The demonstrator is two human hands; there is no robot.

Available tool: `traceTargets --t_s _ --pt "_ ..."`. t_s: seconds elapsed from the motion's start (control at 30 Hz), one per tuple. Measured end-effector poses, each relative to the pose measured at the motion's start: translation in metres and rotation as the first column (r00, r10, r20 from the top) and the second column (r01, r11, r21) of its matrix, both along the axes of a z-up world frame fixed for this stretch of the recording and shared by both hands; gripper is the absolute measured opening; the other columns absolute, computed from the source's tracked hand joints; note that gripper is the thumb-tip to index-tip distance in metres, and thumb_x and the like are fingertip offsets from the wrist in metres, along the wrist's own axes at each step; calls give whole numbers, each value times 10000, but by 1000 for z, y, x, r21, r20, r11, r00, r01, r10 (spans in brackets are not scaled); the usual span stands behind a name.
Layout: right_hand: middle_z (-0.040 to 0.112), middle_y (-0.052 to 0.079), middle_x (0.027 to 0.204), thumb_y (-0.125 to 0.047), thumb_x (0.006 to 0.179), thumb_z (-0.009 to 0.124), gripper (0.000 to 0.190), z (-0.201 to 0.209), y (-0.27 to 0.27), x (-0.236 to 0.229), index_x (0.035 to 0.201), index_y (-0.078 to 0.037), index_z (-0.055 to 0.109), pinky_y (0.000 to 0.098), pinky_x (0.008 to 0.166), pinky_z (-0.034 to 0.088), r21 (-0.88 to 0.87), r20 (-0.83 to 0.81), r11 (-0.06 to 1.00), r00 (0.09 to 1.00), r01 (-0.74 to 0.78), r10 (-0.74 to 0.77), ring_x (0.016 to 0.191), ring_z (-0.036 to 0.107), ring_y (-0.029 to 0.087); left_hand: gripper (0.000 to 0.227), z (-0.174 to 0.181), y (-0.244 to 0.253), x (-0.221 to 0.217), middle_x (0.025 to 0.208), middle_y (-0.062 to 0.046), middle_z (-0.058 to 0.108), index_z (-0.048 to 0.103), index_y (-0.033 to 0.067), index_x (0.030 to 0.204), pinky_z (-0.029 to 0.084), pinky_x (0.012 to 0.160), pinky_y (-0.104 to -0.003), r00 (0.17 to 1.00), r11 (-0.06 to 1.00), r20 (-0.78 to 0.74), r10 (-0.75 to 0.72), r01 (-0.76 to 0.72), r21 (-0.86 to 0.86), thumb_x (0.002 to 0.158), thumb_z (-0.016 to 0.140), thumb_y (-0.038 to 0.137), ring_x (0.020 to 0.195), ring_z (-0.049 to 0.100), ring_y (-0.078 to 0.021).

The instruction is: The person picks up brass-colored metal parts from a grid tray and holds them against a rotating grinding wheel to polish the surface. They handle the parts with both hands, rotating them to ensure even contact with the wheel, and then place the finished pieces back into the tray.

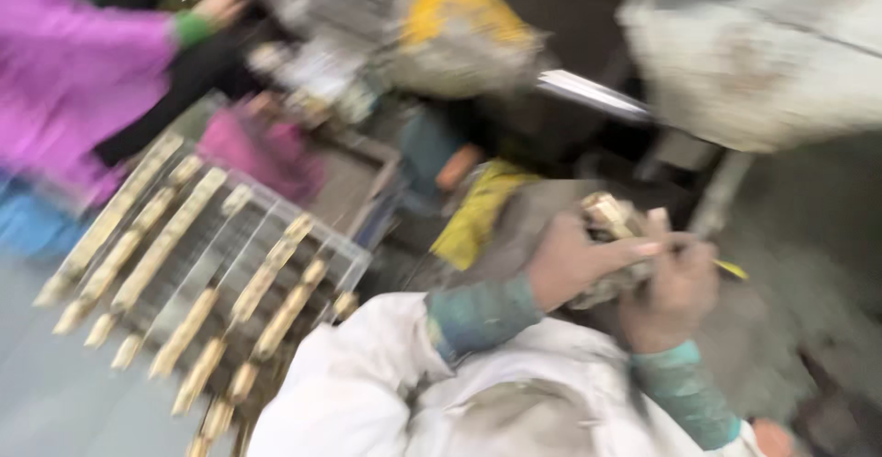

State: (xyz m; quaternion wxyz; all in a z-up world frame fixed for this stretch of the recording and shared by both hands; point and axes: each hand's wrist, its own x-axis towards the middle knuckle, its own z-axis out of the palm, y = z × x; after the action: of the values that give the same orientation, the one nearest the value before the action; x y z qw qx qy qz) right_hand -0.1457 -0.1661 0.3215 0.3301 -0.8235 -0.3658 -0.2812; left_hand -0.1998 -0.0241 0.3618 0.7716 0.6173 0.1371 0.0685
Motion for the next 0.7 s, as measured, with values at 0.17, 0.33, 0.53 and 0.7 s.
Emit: traceTargets --t_s 0.17,0.33,0.53,0.7 --pt "580 138 1052 -100 1003 807 602 17 61 -4 1575 -92 619 423 744 455 44 84 973 972 -225 221 927 580 302 262 24 28 -57 1033 -48 730 695 19 1095 575 813 -243 902 943 278 331 -304 -136 915 814 167 918 677 -62" --pt "620 182 1063 -188 720 781 755 43 101 -28 1419 10 575 467 747 506 -22 -7 791 791 -612 612 911 600 365 322 48 74 -131 979 -50 736 673 31 1109 589 802 -295 848 878 307 431 -473 76 866 848 150 888 704 -126" --pt "668 129 1114 -344 933 813 575 -12 106 3 1417 -78 652 389 818 553 -179 -134 793 813 -583 567 988 667 304 356 92 194 -268 1057 -67 694 726 44 1050 561 903 -365 839 241 429 334 -516 822 760 917 120 1004 678 -205" --pt "700 65 1068 -351 1005 784 436 -85 89 39 1352 -102 701 329 751 562 -299 -310 813 857 -499 412 856 694 212 316 86 265 -371 947 -74 635 711 42 929 544 801 -362 718 43 243 652 -356 933 699 920 99 885 641 -221"
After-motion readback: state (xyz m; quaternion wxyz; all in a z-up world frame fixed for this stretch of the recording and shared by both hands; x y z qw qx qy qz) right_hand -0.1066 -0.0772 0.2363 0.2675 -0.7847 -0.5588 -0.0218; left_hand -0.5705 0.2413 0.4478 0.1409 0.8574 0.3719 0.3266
